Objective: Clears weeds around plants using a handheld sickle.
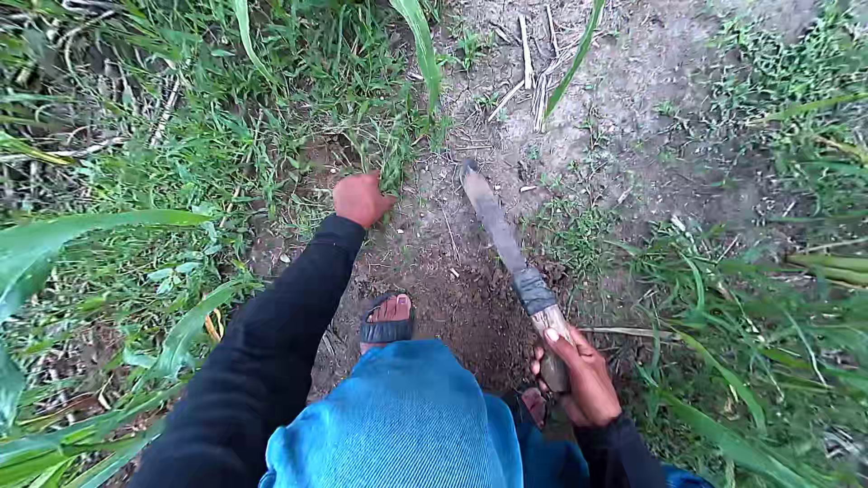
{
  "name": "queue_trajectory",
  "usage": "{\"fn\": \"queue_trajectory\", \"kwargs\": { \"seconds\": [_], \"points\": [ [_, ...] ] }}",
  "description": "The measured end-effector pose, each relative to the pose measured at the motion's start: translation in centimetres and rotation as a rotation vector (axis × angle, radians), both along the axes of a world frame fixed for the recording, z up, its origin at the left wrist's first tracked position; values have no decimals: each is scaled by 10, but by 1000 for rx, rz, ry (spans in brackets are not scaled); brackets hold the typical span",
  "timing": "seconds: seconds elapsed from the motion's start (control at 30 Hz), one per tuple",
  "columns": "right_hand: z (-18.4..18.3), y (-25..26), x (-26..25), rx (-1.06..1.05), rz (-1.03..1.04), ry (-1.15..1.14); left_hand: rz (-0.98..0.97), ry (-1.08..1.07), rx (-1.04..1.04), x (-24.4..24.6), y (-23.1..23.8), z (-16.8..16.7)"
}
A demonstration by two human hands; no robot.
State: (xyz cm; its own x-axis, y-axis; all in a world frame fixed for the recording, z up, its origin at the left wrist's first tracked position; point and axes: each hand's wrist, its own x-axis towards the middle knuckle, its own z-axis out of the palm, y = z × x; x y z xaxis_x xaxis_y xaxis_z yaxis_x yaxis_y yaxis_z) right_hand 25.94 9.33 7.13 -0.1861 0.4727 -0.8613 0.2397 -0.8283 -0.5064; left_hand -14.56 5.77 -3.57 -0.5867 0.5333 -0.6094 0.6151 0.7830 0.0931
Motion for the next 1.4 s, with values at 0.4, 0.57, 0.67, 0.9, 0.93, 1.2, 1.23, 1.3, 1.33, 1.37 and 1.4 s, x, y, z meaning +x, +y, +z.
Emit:
{"fn": "queue_trajectory", "kwargs": {
  "seconds": [0.4,0.57,0.67,0.9,0.93,1.2,1.23,1.3,1.33,1.37,1.4],
  "points": [
    [15,8,8,108,-18,-81,-230,-210,442,-5,26,-35],
    [24,-1,16,60,15,-51,547,-494,869,-30,13,-49],
    [-25,12,-40,-8,105,-58,660,-511,935,-27,17,-50],
    [-42,11,-57,122,171,-68,827,-464,1026,-14,12,-53],
    [-26,16,-52,149,182,-70,834,-461,1013,-15,12,-51],
    [36,9,44,22,69,-35,846,-444,1043,-16,14,-52],
    [23,11,30,20,89,-50,868,-447,1056,-16,16,-52],
    [-13,26,-32,26,206,-80,918,-457,1063,-17,19,-50],
    [-31,31,-67,28,237,-98,947,-453,1057,-15,19,-49],
    [-48,32,-95,41,234,-108,974,-443,1060,-12,19,-49],
    [-60,32,-113,58,218,-103,993,-427,1075,-11,22,-48]
  ]
}}
